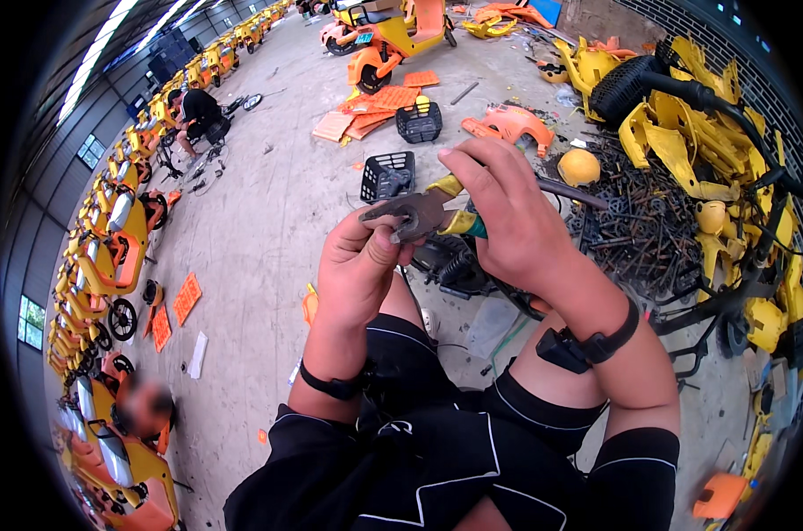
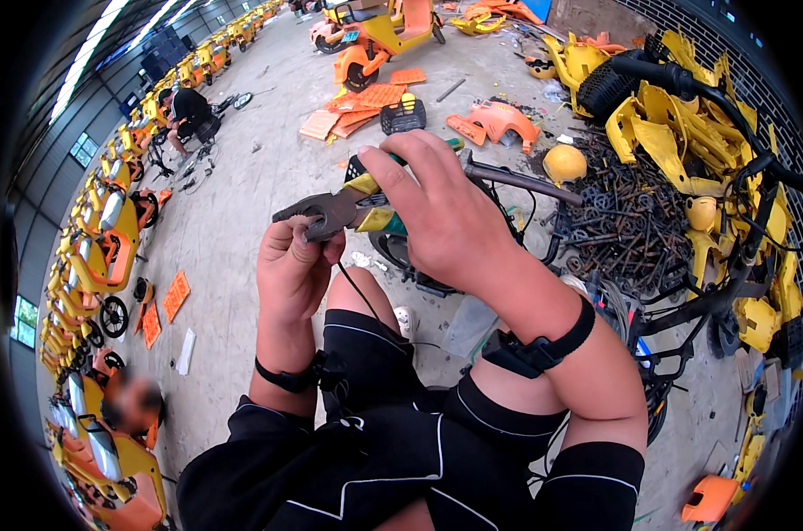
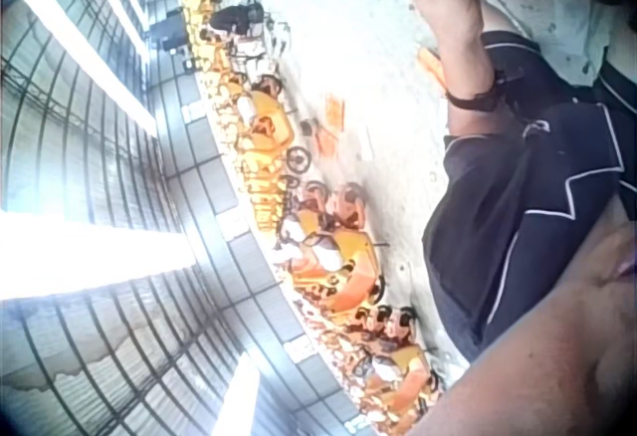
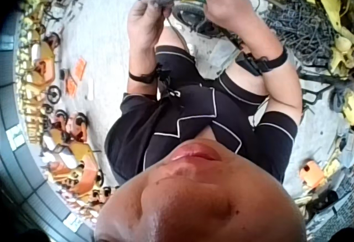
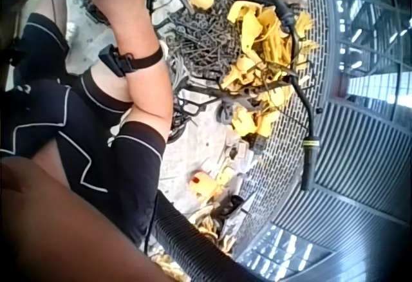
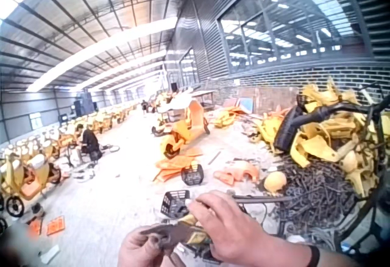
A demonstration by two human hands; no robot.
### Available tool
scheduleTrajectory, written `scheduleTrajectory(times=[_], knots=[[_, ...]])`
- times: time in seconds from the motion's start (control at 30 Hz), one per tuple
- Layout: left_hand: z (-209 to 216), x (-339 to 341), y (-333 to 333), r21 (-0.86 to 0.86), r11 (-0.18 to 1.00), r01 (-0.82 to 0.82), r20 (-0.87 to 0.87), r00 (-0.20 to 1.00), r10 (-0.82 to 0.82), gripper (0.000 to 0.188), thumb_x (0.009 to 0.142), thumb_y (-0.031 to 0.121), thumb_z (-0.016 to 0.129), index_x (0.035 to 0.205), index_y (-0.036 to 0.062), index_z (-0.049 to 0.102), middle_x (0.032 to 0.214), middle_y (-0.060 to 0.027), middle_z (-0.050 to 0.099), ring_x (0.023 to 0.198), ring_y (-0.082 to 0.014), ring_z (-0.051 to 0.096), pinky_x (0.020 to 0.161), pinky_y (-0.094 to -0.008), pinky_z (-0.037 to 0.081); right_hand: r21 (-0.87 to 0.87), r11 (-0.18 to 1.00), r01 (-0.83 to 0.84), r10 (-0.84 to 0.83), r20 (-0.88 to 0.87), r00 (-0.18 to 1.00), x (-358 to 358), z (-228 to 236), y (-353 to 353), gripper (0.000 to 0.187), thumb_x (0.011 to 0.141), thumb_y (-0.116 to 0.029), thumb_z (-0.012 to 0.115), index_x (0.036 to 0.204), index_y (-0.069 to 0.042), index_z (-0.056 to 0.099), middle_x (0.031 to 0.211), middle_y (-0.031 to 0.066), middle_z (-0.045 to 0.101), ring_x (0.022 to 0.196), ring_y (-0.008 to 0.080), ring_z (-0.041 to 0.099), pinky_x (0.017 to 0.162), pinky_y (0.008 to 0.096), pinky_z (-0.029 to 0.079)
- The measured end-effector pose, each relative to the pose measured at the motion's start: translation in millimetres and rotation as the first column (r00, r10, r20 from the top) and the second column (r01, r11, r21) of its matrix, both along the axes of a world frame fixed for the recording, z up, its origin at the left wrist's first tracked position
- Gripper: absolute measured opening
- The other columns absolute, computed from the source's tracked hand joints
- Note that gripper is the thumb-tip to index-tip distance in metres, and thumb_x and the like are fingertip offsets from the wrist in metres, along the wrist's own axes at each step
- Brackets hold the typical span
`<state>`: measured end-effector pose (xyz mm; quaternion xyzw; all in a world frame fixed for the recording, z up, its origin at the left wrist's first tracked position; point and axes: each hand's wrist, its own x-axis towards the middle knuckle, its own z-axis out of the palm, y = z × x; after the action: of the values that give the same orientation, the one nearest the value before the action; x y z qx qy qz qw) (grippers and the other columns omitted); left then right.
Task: The person uses pliers to strip insulation and cut small wires from a discarded bicycle component while sitting in a scrap yard.
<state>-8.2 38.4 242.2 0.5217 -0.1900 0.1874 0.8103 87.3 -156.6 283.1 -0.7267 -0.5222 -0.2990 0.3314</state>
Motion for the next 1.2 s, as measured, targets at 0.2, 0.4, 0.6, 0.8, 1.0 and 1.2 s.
scheduleTrajectory(times=[0.2, 0.4, 0.6, 0.8, 1.0, 1.2], knots=[[8.5, -2.1, 0.2, 0.116, 0.993, -0.030, 0.060, 0.998, 0.023, 0.025, 0.098, 0.024, 0.064, 0.106, 0.0002, 0.063, 0.097, -0.0122, 0.064, 0.076, -0.0163, 0.055, 0.068, -0.0287, 0.043, -0.016, 0.999, 0.042, -0.040, 0.093, 0.995, -1.9, 0.6, -4.3, 0.063, 0.076, 0.004, 0.059, 0.137, -0.009, 0.050, 0.128, 0.0161, 0.051, 0.122, 0.0408, 0.050, 0.099, 0.0466, 0.048], [10.3, 1.2, 0.7, 0.206, 0.978, -0.041, 0.129, 0.991, 0.014, 0.028, 0.100, 0.027, 0.062, 0.101, -0.0004, 0.062, 0.089, -0.0101, 0.058, 0.072, -0.0139, 0.051, 0.066, -0.0270, 0.040, -0.033, 0.998, 0.045, -0.042, 0.086, 0.995, -5.0, 1.4, -8.2, 0.060, 0.077, 0.002, 0.060, 0.135, -0.009, 0.051, 0.127, 0.0154, 0.051, 0.121, 0.0391, 0.050, 0.098, 0.0458, 0.048], [10.6, 0.6, -0.8, 0.216, 0.976, -0.029, 0.131, 0.991, 0.001, 0.028, 0.100, 0.027, 0.062, 0.100, -0.0015, 0.061, 0.092, -0.0127, 0.059, 0.073, -0.0134, 0.051, 0.065, -0.0262, 0.040, -0.035, 0.999, 0.032, -0.031, 0.050, 0.998, -8.5, 2.5, -11.6, 0.059, 0.078, 0.000, 0.061, 0.136, -0.009, 0.051, 0.128, 0.0151, 0.050, 0.122, 0.0392, 0.049, 0.097, 0.0454, 0.049], [14.7, 0.8, 0.4, 0.254, 0.966, -0.049, 0.123, 0.992, 0.018, 0.033, 0.098, 0.030, 0.065, 0.098, -0.0026, 0.061, 0.097, -0.0155, 0.061, 0.072, -0.0132, 0.050, 0.064, -0.0255, 0.040, -0.037, 0.998, 0.048, -0.045, 0.086, 0.995, -6.8, 4.2, -14.6, 0.059, 0.079, 0.000, 0.061, 0.136, -0.008, 0.050, 0.128, 0.0156, 0.050, 0.121, 0.0397, 0.049, 0.097, 0.0453, 0.049], [15.6, 1.5, -3.9, 0.211, 0.977, -0.032, 0.111, 0.994, 0.009, 0.032, 0.098, 0.030, 0.065, 0.096, -0.0019, 0.061, 0.097, -0.0159, 0.061, 0.071, -0.0130, 0.050, 0.064, -0.0259, 0.040, -0.039, 0.998, 0.046, -0.043, 0.078, 0.996, -7.9, 3.8, -16.1, 0.059, 0.079, 0.000, 0.061, 0.136, -0.008, 0.050, 0.127, 0.0163, 0.050, 0.120, 0.0400, 0.049, 0.097, 0.0457, 0.049], [16.3, 1.8, -4.5, 0.220, 0.975, -0.034, 0.112, 0.994, 0.009, 0.031, 0.097, 0.030, 0.065, 0.094, -0.0008, 0.060, 0.094, -0.0143, 0.060, 0.071, -0.0125, 0.049, 0.064, -0.0257, 0.039, -0.055, 0.995, 0.088, -0.079, 0.143, 0.987, -5.4, 1.4, -17.5, 0.055, 0.080, -0.003, 0.061, 0.134, -0.006, 0.049, 0.126, 0.0168, 0.050, 0.118, 0.0396, 0.051, 0.094, 0.0448, 0.050]])
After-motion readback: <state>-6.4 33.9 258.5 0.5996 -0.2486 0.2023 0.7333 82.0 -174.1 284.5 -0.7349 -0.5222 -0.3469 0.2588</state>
